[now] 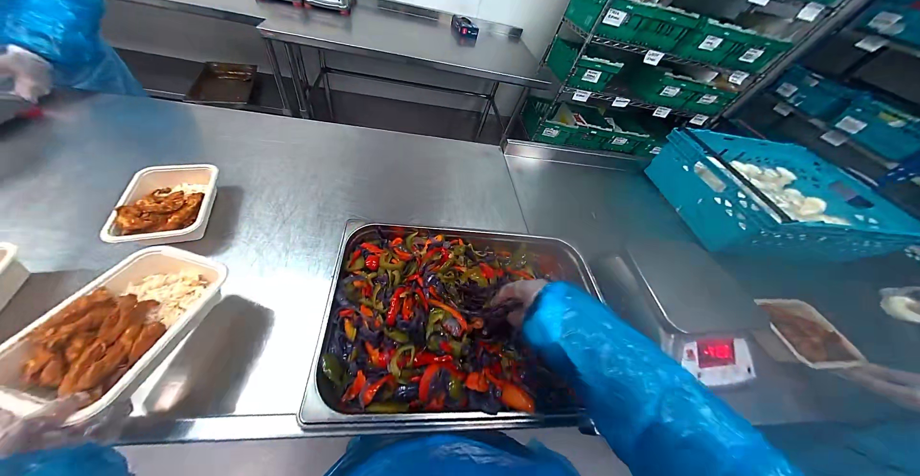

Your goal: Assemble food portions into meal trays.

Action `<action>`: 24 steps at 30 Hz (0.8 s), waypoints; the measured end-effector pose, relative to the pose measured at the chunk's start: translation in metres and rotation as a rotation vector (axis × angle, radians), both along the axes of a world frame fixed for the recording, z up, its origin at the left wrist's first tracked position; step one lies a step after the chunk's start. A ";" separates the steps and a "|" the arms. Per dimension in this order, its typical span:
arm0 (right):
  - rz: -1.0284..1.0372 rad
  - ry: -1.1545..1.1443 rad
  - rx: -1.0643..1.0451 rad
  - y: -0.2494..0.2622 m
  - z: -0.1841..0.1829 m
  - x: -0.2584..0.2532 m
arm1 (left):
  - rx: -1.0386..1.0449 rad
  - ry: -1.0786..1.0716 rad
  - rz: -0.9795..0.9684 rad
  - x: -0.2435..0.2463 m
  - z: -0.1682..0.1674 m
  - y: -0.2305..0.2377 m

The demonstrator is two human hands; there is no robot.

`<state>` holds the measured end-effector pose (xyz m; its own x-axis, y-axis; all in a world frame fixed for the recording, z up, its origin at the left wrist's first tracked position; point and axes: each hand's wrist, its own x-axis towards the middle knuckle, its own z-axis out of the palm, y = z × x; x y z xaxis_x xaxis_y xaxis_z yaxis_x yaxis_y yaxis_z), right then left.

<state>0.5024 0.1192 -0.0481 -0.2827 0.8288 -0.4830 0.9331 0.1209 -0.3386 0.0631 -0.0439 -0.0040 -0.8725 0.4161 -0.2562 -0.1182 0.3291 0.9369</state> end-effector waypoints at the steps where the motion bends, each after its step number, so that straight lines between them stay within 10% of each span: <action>1: -0.046 0.126 0.086 0.003 0.003 0.011 | 0.269 0.060 -0.207 -0.032 -0.039 -0.014; 4: -0.075 0.384 0.265 0.010 0.020 0.016 | 0.201 -0.126 -0.185 -0.062 -0.062 0.003; 12: 0.079 0.079 -0.018 0.058 -0.020 -0.024 | -0.054 -0.219 -0.305 -0.072 -0.118 0.037; 19: -0.059 0.182 0.077 0.069 -0.053 -0.043 | -0.208 -0.124 -0.314 -0.045 -0.092 0.047; 24: 0.001 -0.098 -0.167 0.076 -0.011 -0.069 | -0.207 -0.143 -0.360 -0.049 -0.096 0.050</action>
<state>0.4338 0.1953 -0.0586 -0.2282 0.7345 -0.6391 0.9625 0.0713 -0.2616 0.0136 0.0060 -0.1005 -0.6312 0.6142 -0.4736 -0.0855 0.5518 0.8296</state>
